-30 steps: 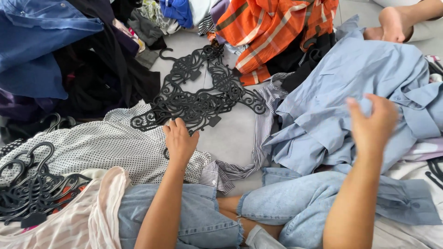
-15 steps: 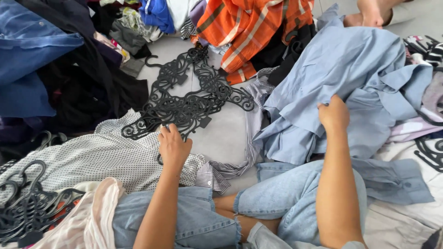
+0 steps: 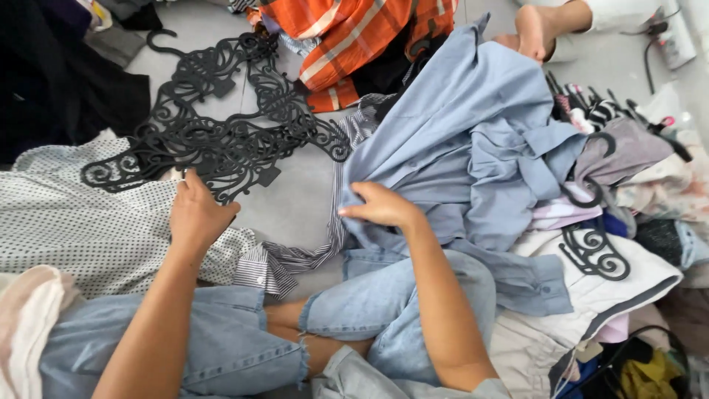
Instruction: A person sits on the floor and sorts through a large pile of various clothing items, occasionally placing them on hangers.
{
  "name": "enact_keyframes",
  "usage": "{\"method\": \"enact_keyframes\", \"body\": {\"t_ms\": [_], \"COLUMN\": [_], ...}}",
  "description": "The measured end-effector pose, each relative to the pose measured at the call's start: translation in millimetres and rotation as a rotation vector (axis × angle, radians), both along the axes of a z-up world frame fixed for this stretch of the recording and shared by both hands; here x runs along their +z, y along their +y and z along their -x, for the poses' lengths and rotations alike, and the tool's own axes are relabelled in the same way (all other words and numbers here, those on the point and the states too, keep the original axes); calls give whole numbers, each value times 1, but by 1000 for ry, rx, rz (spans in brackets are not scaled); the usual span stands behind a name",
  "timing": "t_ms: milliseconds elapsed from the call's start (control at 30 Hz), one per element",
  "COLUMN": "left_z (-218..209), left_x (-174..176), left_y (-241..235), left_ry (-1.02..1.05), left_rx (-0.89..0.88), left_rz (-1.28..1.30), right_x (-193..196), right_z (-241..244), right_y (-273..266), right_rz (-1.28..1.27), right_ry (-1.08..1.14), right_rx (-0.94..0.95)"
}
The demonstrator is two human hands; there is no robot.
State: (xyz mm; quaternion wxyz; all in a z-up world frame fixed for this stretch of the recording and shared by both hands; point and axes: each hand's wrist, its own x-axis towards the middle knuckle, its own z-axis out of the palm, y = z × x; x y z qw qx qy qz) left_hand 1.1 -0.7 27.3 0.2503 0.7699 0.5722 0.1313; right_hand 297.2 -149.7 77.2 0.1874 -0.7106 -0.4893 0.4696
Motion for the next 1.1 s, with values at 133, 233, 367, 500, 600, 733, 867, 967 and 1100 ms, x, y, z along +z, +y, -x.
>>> {"method": "enact_keyframes", "body": {"t_ms": [133,233,367,500,600,733,867,967,1100], "left_z": [-1,-5,-6,-5,0,1,2,2,-1], "left_x": [6,41,42,43,44,50,39,34,40], "left_y": [2,-5,-4,0,6,8,9,0,-1], "left_ry": [-29,-35,28,185,247,231,274,220,244], "left_rx": [35,35,16,-11,27,83,26,-1,-44], "left_rz": [-1,52,-14,-182,-271,-213,-222,-67,-8], "right_x": [27,33,-11,-51,19,37,48,21,-18], "right_z": [2,12,13,-7,-11,-44,-8,20,40], "right_y": [0,7,14,20,20,2,13,21,25], "right_rz": [28,-34,137,330,401,453,447,252,158], "right_ry": [208,-195,-485,-665,-656,-540,-564,-469,-451], "right_rx": [44,-9,88,114,-77,-360,-249,-22,107]}}
